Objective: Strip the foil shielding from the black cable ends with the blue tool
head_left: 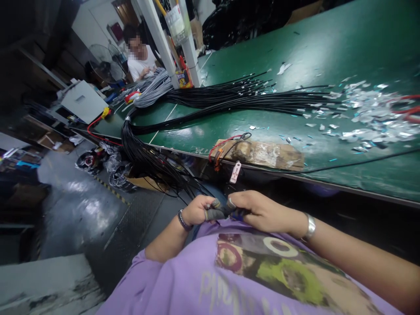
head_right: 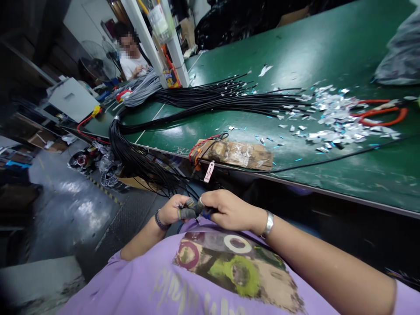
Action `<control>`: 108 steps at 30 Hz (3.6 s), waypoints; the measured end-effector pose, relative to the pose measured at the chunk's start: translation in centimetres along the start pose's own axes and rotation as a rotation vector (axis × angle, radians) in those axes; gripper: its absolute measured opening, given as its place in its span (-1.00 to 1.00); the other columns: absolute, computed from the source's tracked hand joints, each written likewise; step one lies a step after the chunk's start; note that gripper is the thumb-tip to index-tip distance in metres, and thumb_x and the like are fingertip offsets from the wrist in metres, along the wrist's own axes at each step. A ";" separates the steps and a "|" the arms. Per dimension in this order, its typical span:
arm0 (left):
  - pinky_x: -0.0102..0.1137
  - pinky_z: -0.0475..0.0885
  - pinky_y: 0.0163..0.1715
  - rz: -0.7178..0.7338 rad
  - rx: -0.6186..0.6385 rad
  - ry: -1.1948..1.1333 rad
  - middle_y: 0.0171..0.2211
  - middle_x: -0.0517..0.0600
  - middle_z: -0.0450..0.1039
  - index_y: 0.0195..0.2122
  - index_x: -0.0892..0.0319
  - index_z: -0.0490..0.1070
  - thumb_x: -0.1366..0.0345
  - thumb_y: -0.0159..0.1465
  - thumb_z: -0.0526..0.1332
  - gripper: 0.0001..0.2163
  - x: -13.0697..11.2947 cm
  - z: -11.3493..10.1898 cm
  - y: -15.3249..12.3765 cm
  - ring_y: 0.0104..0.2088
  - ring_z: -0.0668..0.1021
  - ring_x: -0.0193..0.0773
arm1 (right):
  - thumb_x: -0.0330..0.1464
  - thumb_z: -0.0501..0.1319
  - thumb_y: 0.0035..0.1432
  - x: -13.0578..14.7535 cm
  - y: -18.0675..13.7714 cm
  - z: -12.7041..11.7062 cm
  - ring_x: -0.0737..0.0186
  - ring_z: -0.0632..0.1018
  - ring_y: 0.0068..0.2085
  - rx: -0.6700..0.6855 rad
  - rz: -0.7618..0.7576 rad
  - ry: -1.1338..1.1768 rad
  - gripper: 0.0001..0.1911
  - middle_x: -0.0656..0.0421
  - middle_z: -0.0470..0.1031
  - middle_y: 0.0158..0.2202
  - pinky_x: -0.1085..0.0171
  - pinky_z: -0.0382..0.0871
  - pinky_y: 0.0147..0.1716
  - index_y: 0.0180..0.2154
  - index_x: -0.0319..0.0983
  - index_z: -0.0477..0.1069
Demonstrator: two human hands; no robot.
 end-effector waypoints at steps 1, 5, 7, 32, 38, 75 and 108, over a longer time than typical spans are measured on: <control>-0.52 0.24 -0.62 0.034 0.000 0.035 -0.71 -0.14 0.24 -0.60 0.28 0.36 -0.11 -0.14 0.38 -0.52 -0.4 0.0 0.2 -0.68 0.27 -0.48 | -0.52 0.00 -0.15 -0.2 0.1 0.2 0.29 0.33 -0.48 0.010 0.076 0.095 -0.84 0.22 0.31 -0.54 0.32 0.22 -0.44 -0.51 -0.22 0.31; -0.51 0.29 -0.53 0.163 -0.029 0.157 -0.66 -0.10 0.32 -0.63 0.28 0.39 -0.04 -0.12 0.40 -0.57 -1.6 0.0 0.5 -0.61 0.31 -0.46 | -0.36 0.09 -0.06 -1.5 0.0 0.8 0.32 0.30 -0.51 -0.044 0.394 0.427 -0.88 0.26 0.29 -0.58 0.32 0.21 -0.48 -0.56 -0.23 0.31; -0.51 0.29 -0.54 0.173 -0.050 0.143 -0.66 -0.09 0.32 -0.61 0.28 0.41 -0.06 -0.09 0.38 -0.57 -1.7 -0.2 0.5 -0.61 0.32 -0.45 | -0.25 0.18 -0.04 -2.0 -0.5 0.8 0.33 0.29 -0.52 -0.156 0.468 0.557 -0.81 0.26 0.31 -0.58 0.32 0.20 -0.50 -0.56 -0.23 0.32; -0.55 0.09 -0.74 0.139 -0.261 -0.176 -0.76 -0.15 0.27 -0.56 0.26 0.34 -0.09 -0.13 0.39 -0.53 -1.2 -1.2 4.7 -0.76 0.26 -0.51 | 0.28 0.07 -0.09 -4.6 1.6 -0.6 0.36 0.10 -0.61 -0.628 0.504 0.744 -0.36 0.30 0.09 -0.69 0.30 -0.02 -0.61 -0.63 -0.17 0.17; -0.54 0.11 -0.73 0.138 -0.253 -0.148 -0.76 -0.14 0.27 -0.59 0.26 0.32 -0.08 -0.09 0.37 -0.54 -1.0 -1.1 4.7 -0.75 0.26 -0.51 | 0.18 0.27 -0.19 -4.7 2.3 -0.1 0.42 0.06 -0.61 -0.663 0.507 1.096 -0.41 0.32 0.09 -0.67 0.36 -0.10 -0.64 -0.61 -0.22 0.25; -0.52 0.25 -0.67 -0.093 -0.259 -0.178 -0.71 -0.09 0.35 -0.57 0.25 0.32 -0.24 -0.20 0.33 -0.43 2.5 0.8 2.6 -0.72 0.35 -0.46 | 0.14 0.30 -0.18 -5.1 -1.8 2.0 0.44 0.12 -0.62 -0.581 0.589 1.020 -0.44 0.30 0.19 -0.71 0.38 -0.07 -0.68 -0.54 -0.27 0.44; -0.50 0.32 -0.55 0.000 -0.415 -0.126 -0.59 -0.06 0.47 -0.23 0.27 0.41 -0.08 0.08 0.25 -0.53 1.9 -0.8 1.6 -0.60 0.46 -0.39 | -0.16 0.14 0.06 -5.2 -3.0 1.4 0.19 0.42 -0.46 -0.484 0.442 0.233 -0.75 0.17 0.46 -0.52 0.23 0.34 -0.43 -0.49 -0.19 0.38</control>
Point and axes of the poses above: each hand's wrist, its own y-axis towards the middle knuckle, its own z-axis out of the palm, x = y × z, the point moved 2 cm from there along y, towards the middle knuckle
